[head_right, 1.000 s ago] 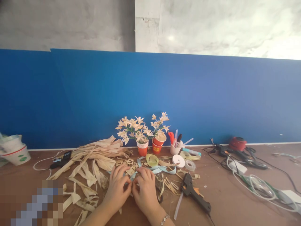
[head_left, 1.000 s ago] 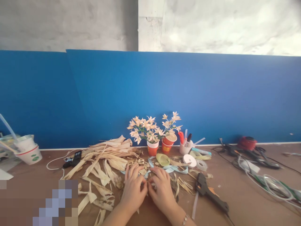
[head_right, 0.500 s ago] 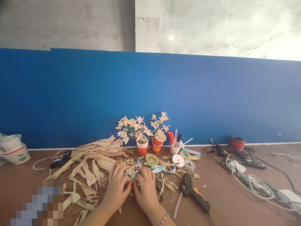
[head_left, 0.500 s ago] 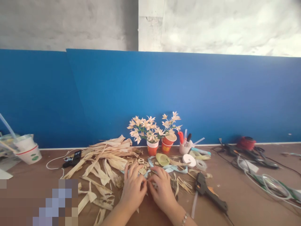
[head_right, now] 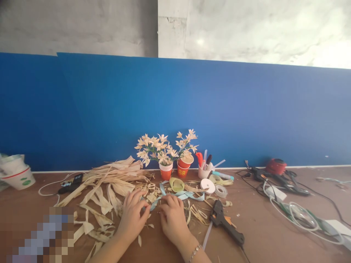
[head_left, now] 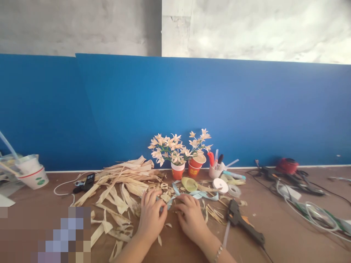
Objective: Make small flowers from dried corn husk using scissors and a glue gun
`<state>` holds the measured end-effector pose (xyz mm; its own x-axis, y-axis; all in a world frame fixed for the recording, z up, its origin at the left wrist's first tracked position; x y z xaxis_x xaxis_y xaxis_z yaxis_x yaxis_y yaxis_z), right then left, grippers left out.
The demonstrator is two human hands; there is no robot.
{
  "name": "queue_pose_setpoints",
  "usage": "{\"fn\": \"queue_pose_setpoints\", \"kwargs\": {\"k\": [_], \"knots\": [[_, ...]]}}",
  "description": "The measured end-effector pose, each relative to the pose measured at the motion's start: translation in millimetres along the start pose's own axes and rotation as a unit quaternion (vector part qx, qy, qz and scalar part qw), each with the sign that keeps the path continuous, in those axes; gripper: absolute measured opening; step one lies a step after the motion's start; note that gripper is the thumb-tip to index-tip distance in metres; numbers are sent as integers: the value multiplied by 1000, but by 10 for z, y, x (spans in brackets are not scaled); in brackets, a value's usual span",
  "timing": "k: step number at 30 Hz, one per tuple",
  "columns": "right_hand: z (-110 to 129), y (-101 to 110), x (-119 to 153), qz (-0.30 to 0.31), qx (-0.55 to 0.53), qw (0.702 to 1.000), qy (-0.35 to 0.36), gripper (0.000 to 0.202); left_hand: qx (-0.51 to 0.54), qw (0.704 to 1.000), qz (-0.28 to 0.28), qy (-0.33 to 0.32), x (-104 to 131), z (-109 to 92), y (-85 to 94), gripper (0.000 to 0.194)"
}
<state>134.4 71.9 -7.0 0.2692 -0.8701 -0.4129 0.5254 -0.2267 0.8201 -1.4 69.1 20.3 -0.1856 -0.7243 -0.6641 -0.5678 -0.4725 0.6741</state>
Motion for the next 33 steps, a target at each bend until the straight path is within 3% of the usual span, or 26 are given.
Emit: {"fn": "queue_pose_setpoints", "kwargs": {"k": [4,11,16,19,24,28,33], "knots": [[-108,-36,-3,1,52,998,-20,6,10,1000,8,-2,10,21,-42,15],[-7,-162,-27,-3,102,994,47,12,29,999,12,-19,37,7,-82,18],[-32,-39,-23,-54,0,998,8,15,33,998,47,-40,42,-14,-127,29],[-31,-13,-14,-48,-83,995,5,14,39,995,63,-60,37,-62,-135,37],[-15,-59,-16,-26,-171,985,11,16,46,994,42,-93,18,-162,-51,29],[-3,-62,-19,-14,-195,981,4,18,50,992,27,-117,10,-211,6,21],[92,70,10,-40,-144,988,36,21,65,995,18,-68,5,-120,-5,16]]}}
Point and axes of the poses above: each hand's wrist, its own x-axis away from the middle knuckle, its own y-axis out of the back of the hand, z = x × y, the point moved 8 cm from there along -x, towards the middle knuckle
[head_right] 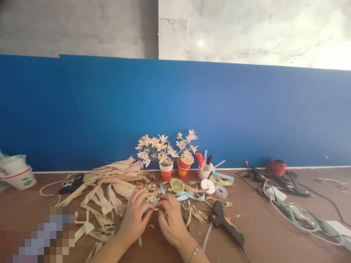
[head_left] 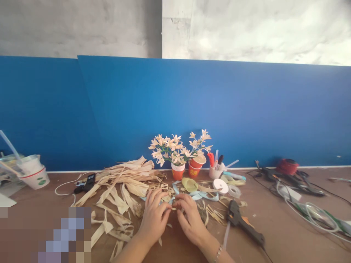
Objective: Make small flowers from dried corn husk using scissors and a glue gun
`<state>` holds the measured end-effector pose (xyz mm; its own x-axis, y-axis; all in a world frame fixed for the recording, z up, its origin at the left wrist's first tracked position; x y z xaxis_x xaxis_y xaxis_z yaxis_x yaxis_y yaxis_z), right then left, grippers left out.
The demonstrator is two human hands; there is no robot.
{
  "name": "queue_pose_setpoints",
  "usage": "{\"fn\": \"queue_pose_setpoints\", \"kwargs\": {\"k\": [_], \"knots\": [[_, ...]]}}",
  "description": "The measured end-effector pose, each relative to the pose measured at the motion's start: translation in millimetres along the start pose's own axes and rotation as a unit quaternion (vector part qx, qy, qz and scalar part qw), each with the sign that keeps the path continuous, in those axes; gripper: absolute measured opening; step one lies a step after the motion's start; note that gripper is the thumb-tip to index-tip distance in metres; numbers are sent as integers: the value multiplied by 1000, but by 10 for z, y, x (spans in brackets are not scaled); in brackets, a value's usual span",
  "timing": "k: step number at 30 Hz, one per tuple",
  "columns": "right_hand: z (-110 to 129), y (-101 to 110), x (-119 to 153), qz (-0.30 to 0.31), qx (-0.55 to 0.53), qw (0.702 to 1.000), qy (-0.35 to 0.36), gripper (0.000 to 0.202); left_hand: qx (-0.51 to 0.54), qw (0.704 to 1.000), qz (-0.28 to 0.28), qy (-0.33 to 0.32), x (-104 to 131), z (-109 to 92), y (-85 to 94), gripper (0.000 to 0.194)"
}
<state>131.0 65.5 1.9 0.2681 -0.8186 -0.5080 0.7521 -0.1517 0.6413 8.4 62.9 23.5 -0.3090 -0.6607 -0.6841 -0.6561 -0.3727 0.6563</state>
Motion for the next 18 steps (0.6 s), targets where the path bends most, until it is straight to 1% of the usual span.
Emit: {"fn": "queue_pose_setpoints", "kwargs": {"k": [2,4,9,15,18], "knots": [[68,22,5,-10,39,999,30,24,7,1000,5,14,10,29,-26,16],[108,35,4,-25,69,996,52,20,12,1000,13,22,20,46,-51,16],[154,6,-12,-36,90,992,79,18,18,999,21,24,26,30,-74,15],[218,32,-14,-89,97,990,54,16,20,999,-11,38,12,-21,-48,17],[138,82,-15,-115,118,986,16,15,13,998,-16,51,12,18,-43,17]]}}
Point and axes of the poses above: each hand's wrist, its own x-axis away from the middle knuckle, its own y-axis out of the back of the hand, z = x × y, the point moved 8 cm from there along -x, towards the middle knuckle
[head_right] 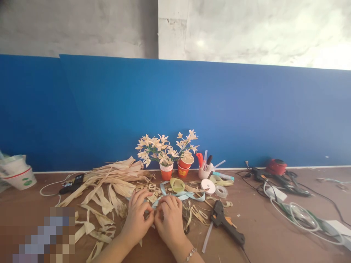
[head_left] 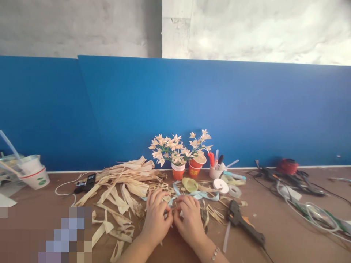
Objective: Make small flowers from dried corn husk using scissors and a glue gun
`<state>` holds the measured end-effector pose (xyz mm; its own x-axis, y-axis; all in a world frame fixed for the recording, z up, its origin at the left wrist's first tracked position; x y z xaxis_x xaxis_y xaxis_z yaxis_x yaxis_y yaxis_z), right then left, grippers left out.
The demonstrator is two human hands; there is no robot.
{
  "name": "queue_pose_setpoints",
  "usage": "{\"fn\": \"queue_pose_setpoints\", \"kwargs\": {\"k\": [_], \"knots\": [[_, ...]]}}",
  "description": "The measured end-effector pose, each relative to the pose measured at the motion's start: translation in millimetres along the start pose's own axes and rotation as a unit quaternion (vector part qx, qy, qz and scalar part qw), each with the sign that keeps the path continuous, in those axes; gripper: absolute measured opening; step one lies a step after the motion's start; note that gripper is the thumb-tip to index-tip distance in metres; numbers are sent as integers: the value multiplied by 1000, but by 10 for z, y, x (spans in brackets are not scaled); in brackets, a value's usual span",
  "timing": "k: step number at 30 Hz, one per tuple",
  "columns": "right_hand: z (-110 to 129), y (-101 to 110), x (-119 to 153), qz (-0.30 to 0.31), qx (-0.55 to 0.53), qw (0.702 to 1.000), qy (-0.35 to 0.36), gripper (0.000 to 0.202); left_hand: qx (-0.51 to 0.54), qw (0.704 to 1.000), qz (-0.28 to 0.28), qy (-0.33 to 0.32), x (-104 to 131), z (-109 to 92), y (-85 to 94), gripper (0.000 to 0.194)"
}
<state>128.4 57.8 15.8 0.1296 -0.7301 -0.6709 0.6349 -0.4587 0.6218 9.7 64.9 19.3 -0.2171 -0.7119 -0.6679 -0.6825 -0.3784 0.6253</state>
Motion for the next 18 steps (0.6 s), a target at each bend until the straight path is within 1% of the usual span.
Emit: {"fn": "queue_pose_setpoints", "kwargs": {"k": [3,5,8,9,11,14,16,18], "knots": [[-163,65,1,-27,27,998,-48,14,-23,1000,-4,15,-5,82,23,17],[-190,55,2,-11,25,999,-41,13,-36,999,1,15,-10,114,33,16],[-98,-20,8,39,0,999,2,24,-40,999,22,-6,-21,72,19,15],[-62,-40,10,48,-6,999,8,23,-40,999,28,-13,-24,43,13,15],[5,-75,10,62,-10,998,13,16,-39,999,30,-18,-26,-16,3,14],[72,-106,3,66,-11,998,17,15,-40,999,16,-7,-23,-39,-4,15],[60,-89,-1,53,-8,999,6,15,-50,999,-2,11,-27,27,11,15],[8,-54,-1,39,0,999,-13,16,-72,996,-25,39,-42,166,59,16]]}}
Point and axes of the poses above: each hand's wrist, its own x-axis away from the middle knuckle, its own y-axis out of the back of the hand, z = x × y, the point moved 8 cm from there along -x, towards the middle knuckle
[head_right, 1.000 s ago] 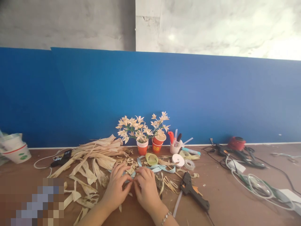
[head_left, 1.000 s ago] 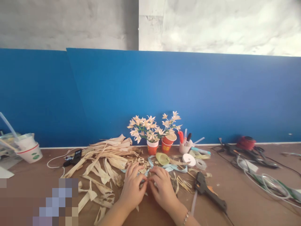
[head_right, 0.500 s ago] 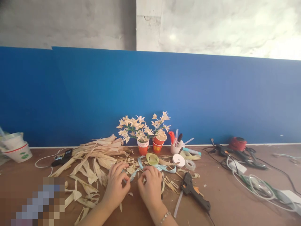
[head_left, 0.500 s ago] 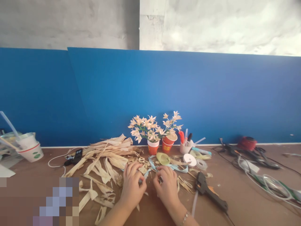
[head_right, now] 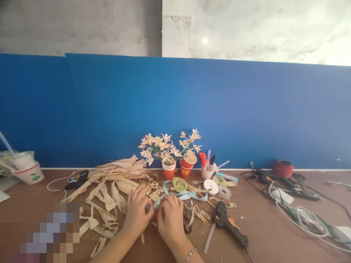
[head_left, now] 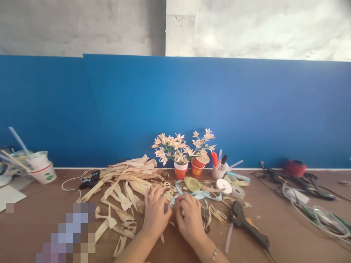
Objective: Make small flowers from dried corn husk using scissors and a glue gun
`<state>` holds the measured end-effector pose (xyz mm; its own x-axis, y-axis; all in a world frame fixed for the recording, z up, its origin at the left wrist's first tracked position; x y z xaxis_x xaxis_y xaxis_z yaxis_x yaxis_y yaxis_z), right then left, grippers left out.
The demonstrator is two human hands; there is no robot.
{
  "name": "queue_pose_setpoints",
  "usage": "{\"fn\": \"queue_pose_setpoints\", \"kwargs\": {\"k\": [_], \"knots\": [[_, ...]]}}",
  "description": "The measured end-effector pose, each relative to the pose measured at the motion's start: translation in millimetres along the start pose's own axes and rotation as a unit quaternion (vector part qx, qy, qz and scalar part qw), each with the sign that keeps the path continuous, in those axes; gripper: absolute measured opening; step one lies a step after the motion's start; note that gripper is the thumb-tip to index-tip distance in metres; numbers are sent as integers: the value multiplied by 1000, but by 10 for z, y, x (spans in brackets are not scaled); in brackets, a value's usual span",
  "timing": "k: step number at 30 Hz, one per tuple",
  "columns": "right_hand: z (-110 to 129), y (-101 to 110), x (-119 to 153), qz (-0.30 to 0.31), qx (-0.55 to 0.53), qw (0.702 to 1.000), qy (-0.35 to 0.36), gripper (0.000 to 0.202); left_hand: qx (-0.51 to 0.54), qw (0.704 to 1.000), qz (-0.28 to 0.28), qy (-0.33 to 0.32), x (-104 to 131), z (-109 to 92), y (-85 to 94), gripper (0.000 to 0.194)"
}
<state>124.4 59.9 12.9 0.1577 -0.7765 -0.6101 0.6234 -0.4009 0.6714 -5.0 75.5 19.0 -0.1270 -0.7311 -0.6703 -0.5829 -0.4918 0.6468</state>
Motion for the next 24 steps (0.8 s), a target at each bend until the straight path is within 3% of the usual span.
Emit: {"fn": "queue_pose_setpoints", "kwargs": {"k": [4,7,12,18,24], "knots": [[-44,-33,17,45,8,999,8,16,-10,999,-35,36,-70,263,93,13],[-29,-84,30,77,23,996,26,13,38,999,17,-5,-87,225,32,11],[51,-55,35,67,30,997,25,14,39,994,92,-39,-19,174,-128,20],[399,-244,181,175,-46,979,90,11,13,999,39,7,-30,382,-104,20],[465,-423,261,194,-56,976,81,16,35,999,3,1,-60,331,-31,25]]}}
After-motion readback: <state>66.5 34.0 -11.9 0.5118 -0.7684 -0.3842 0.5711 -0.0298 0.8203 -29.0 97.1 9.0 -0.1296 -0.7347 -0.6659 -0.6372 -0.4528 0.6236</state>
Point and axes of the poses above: each hand's wrist, its own x-axis away from the middle knuckle, its own y-axis out of the back of the hand, z = x × y, the point moved 8 cm from there along -x, towards the middle knuckle
